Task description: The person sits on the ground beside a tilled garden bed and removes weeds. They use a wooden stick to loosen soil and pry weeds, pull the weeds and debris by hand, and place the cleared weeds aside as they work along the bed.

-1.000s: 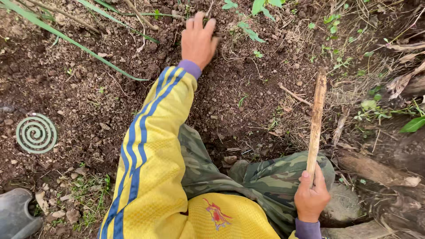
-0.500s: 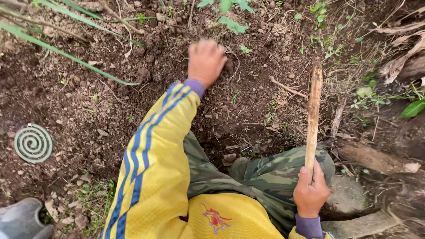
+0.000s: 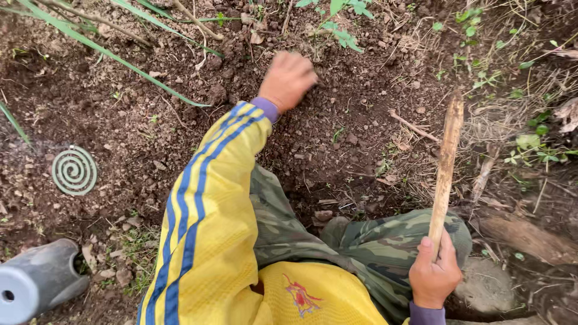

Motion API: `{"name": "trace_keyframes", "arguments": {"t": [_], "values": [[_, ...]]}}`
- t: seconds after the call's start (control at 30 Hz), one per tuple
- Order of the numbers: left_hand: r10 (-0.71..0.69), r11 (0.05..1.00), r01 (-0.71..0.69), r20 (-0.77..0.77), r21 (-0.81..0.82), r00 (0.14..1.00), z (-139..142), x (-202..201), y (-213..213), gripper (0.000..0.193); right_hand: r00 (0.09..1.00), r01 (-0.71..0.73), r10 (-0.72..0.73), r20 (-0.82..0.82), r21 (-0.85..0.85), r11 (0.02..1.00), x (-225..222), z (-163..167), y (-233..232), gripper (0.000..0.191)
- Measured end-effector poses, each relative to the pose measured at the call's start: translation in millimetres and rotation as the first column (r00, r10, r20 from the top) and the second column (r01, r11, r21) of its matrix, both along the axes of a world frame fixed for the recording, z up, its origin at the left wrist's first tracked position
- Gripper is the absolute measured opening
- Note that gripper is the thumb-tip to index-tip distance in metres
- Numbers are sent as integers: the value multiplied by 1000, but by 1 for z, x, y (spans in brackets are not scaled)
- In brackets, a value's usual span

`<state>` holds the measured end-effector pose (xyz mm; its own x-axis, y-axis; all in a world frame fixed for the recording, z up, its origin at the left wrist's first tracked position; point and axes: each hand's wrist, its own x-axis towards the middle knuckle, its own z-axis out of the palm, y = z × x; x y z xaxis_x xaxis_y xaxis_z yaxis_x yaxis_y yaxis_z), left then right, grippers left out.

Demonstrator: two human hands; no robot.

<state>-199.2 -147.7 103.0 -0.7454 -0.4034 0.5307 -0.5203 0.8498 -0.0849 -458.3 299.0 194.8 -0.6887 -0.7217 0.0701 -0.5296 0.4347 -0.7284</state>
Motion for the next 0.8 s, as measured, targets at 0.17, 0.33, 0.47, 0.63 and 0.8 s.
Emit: {"name": "trace_keyframes", "arguments": {"t": [0.17,0.33,0.47,0.63,0.8], "values": [[341,940,-337,-196,54,919,7,36,-15,47,999,-17,18,-33,39,999,2,-1,-7,36],[336,769,-383,186,512,923,-20,34,-21,40,994,-77,78,-82,13,997,5,-4,-14,32],[621,734,-474,-198,487,758,-15,26,-57,41,1000,2,-1,-18,22,1000,7,-6,-13,37],[625,780,-573,-274,250,731,11,-4,-77,59,985,-31,43,-166,74,997,11,-5,-14,36],[403,876,-362,-71,319,912,9,6,-41,40,979,-58,69,-191,65,996,15,-2,-19,33]]}}
